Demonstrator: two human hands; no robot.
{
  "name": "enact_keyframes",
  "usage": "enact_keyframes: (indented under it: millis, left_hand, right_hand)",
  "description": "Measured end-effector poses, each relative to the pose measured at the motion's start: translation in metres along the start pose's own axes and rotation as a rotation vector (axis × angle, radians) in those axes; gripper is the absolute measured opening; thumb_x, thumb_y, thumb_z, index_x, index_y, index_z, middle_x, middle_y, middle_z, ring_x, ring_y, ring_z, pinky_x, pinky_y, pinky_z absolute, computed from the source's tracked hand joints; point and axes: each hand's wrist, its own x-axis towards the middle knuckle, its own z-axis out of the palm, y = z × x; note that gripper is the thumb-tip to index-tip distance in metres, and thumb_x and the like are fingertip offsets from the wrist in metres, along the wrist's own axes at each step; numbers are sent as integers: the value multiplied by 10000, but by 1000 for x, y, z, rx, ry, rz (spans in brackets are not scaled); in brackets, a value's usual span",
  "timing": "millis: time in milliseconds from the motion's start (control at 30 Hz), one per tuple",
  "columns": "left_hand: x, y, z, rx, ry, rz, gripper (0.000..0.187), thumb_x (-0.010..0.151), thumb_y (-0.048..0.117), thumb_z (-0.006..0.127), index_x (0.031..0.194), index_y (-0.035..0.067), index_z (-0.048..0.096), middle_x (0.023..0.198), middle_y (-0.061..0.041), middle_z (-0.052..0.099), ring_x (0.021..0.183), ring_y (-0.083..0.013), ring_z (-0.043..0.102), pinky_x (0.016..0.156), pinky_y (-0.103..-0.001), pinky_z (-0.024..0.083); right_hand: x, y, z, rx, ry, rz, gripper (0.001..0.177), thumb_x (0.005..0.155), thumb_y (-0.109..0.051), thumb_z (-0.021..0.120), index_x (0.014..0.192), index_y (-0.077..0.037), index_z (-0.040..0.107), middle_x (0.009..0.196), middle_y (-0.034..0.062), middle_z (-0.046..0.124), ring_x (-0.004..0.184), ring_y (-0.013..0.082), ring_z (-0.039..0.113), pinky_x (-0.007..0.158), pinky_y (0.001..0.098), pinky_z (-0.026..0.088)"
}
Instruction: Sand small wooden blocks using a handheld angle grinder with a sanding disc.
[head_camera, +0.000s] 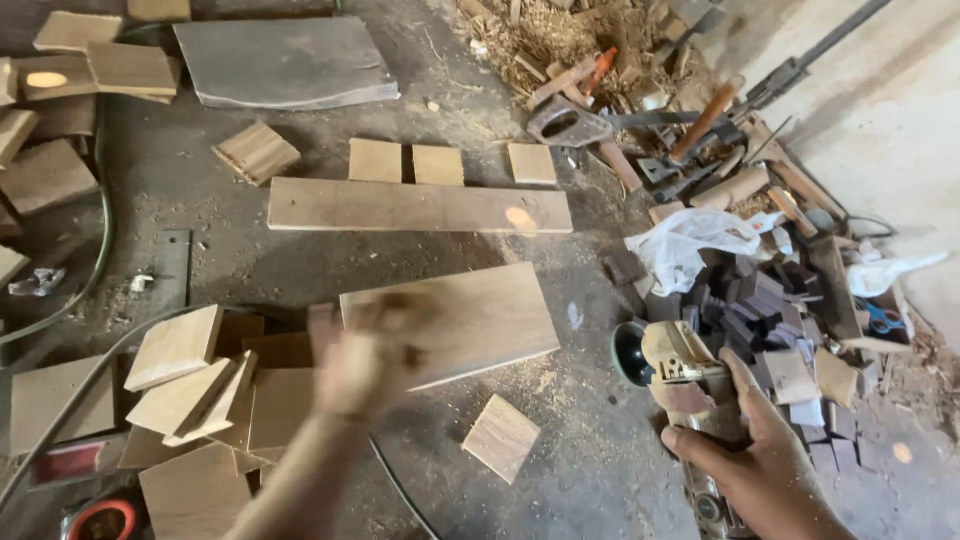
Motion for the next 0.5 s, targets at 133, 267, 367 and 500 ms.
enact_keyframes:
  millis: [133,267,367,500]
  left_hand:
    - [21,-46,-102,1654,381,541,505,789,485,760,1217,236,658,1324,-148,631,1236,-323,619,1003,-650,382]
    - [-28,-18,-80,922,312,209,345,942,319,505,1199,88,505,1065,-105,455,678,-219,498,532,-366,456]
    - [-41,-42,-7,1300,-114,322,466,821,223,700,1277,222,606,1384,9,515,1185,-165,545,1099,-478,363]
    - [-9,-181,39,1474,-276,813,784,827,492,794,1407,51,505,1405,-204,520,1269,-364,473,1095,-565,345]
  right_hand:
    - [-5,-1,-7,-18,5,-43,1081,664,-57,821,1608,-53,295,1439,186,598,1205,276,674,994,403,512]
    - [-15,-12,-8,92,8,31,1064,687,52,770,1627,-88,292,1442,172,602,1185,289,663,970,417,500]
    - [-22,-30,-9,124,-18,137,1057,730,16,740,1644,-108,225,1445,227,564,1177,365,677,917,485,524]
    - [-31,-33,-7,120,14,147,1038,745,33,739,1646,-112,244,1417,224,601,1168,354,675,911,473,510]
